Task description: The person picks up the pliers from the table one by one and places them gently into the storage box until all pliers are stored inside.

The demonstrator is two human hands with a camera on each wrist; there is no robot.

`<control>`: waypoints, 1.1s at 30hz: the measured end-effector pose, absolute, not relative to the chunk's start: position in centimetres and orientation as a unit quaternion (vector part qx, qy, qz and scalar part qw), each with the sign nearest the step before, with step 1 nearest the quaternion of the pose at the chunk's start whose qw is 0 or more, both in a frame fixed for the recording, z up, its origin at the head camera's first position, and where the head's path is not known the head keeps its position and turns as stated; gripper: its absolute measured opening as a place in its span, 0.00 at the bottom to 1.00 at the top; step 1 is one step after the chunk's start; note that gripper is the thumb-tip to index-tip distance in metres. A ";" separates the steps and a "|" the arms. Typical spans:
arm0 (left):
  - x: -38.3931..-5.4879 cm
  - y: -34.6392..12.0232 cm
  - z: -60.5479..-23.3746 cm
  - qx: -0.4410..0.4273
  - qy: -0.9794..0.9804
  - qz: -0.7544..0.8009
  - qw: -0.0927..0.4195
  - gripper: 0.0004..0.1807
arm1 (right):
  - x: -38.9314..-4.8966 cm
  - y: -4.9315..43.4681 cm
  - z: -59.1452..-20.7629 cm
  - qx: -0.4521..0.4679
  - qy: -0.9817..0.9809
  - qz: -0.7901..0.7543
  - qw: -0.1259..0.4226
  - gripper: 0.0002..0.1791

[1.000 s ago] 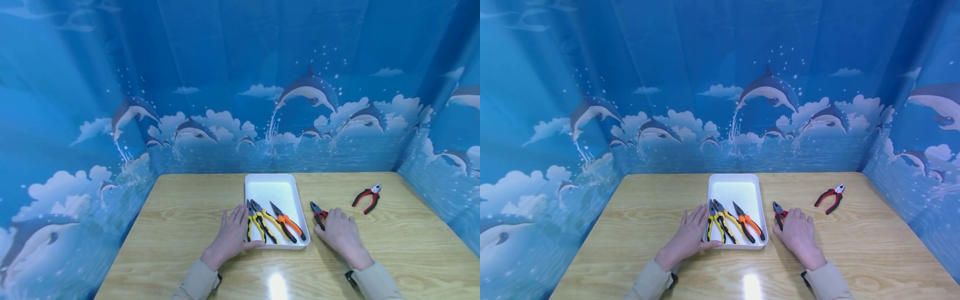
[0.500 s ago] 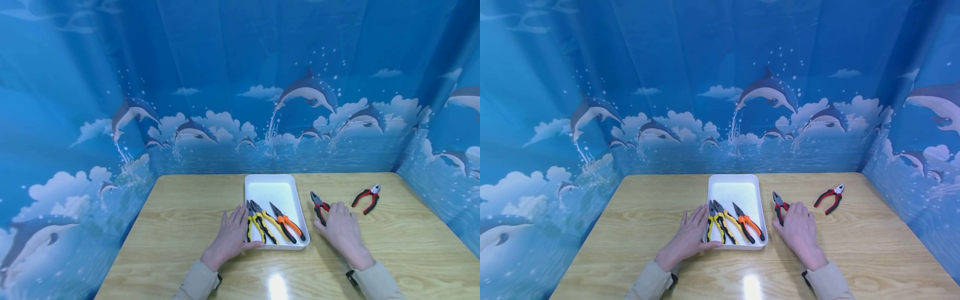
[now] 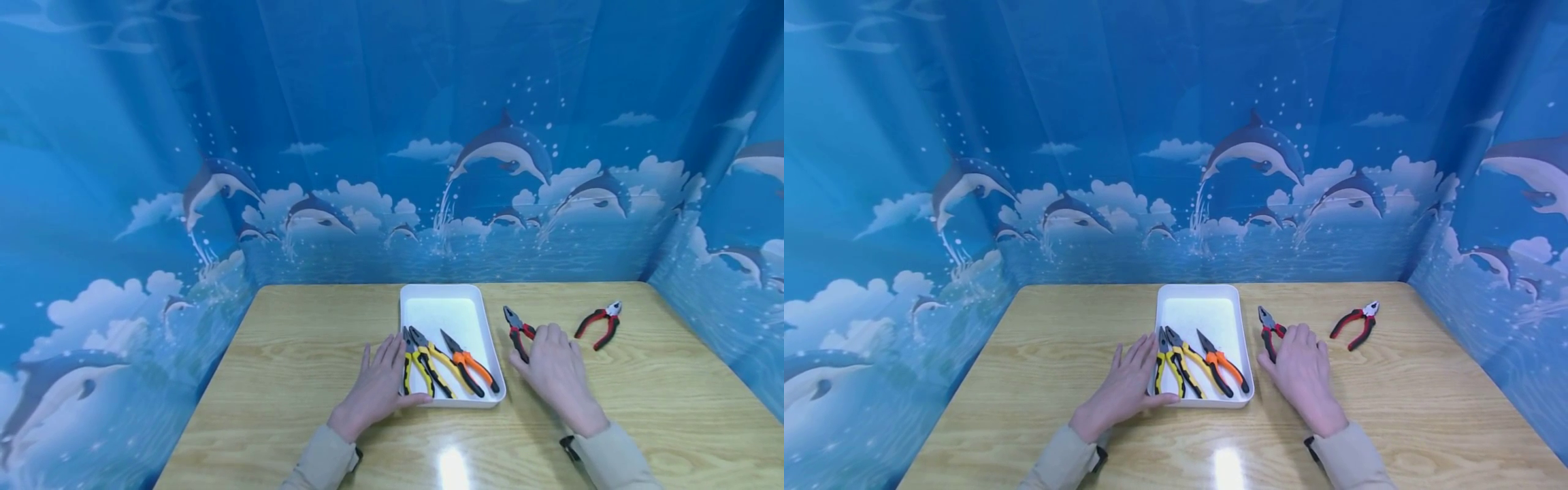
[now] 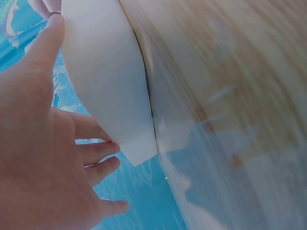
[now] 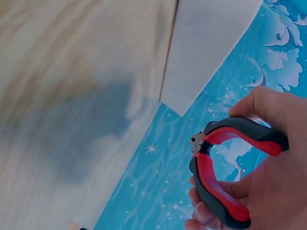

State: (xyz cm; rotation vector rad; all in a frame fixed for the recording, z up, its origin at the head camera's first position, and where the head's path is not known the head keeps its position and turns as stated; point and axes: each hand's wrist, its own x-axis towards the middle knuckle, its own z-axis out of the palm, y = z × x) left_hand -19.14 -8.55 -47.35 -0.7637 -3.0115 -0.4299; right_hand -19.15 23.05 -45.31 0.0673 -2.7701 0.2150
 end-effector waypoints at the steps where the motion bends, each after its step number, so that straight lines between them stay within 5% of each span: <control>1: -19.1 -8.5 -47.4 -0.243 -0.960 -0.137 0.002 0.62 | -19.2 22.9 -45.2 0.024 -0.981 0.076 0.178 0.29; 23: -19.2 -8.7 -47.6 -0.246 -0.960 -0.132 0.008 0.61 | -22.4 18.2 -42.1 0.078 -0.984 0.055 0.152 0.27; 33: -19.3 -8.6 -47.4 -0.240 -0.962 -0.130 -0.001 0.61 | -24.9 15.6 -41.5 0.093 -0.990 0.038 0.096 0.28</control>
